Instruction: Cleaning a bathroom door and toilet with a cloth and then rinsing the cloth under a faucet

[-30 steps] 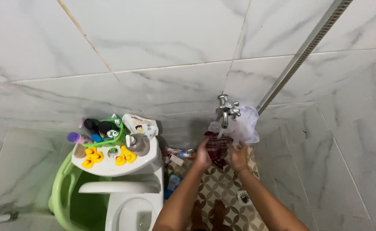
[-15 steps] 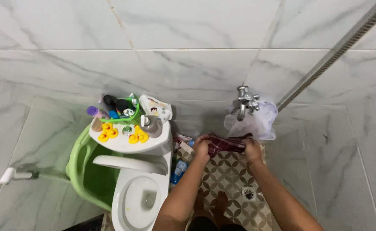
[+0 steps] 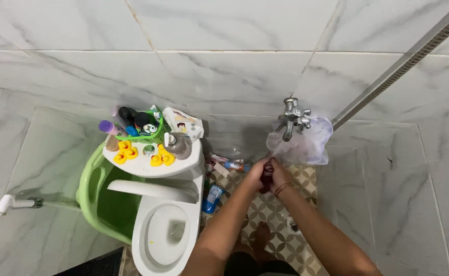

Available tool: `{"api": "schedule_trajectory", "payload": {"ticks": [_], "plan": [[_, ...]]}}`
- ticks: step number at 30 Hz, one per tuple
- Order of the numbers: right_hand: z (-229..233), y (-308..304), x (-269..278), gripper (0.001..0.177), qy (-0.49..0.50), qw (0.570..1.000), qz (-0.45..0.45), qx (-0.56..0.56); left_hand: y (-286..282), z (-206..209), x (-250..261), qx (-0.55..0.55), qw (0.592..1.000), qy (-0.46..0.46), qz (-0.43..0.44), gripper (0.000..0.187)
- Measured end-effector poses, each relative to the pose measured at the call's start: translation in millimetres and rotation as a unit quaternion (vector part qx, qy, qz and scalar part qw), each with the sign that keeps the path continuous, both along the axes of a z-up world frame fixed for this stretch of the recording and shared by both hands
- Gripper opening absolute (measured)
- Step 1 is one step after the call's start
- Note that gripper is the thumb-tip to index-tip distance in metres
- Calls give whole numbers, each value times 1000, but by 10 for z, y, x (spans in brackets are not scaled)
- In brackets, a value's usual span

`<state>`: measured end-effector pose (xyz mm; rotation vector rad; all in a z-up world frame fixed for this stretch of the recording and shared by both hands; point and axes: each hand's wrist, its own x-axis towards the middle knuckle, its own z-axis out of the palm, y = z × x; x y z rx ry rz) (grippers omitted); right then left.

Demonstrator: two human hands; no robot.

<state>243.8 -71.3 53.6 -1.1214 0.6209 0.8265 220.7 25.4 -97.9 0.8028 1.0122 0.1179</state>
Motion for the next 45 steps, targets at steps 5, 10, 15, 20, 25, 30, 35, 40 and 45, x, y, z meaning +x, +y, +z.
{"api": "schedule_trajectory", "payload": {"ticks": [5, 10, 15, 20, 25, 30, 35, 40, 45], "plan": [[457, -81, -204, 82, -163, 921, 284, -213, -37, -145, 203, -69, 997, 8, -17, 36], [-235, -184, 16, 69, -107, 968, 178, -138, 48, -267, 69, -20, 999, 31, -18, 52], [-716, -66, 317, 59, -24, 980, 160, -115, -53, 391, -30, 19, 999, -39, -19, 31], [-828, 217, 493, 46, 73, 982, 152, -81, 66, 289, -325, -8, 991, 31, -133, 46], [-930, 69, 288, 95, -18, 976, 171, -131, 14, -212, -407, 170, 983, 73, 13, 24], [12, 32, -95, 99, -106, 940, 268, -182, -14, 565, -360, -85, 987, 91, -100, 85], [-616, -130, -315, 43, -326, 916, 195, -129, 87, -331, 143, -196, 978, -43, -51, 74], [-114, -340, -326, 46, -244, 929, 173, -217, 13, 78, -57, -154, 984, 82, -22, 53], [91, -378, -147, 73, -198, 952, 98, -212, -153, -476, -105, -253, 967, 6, -17, 59]]}}
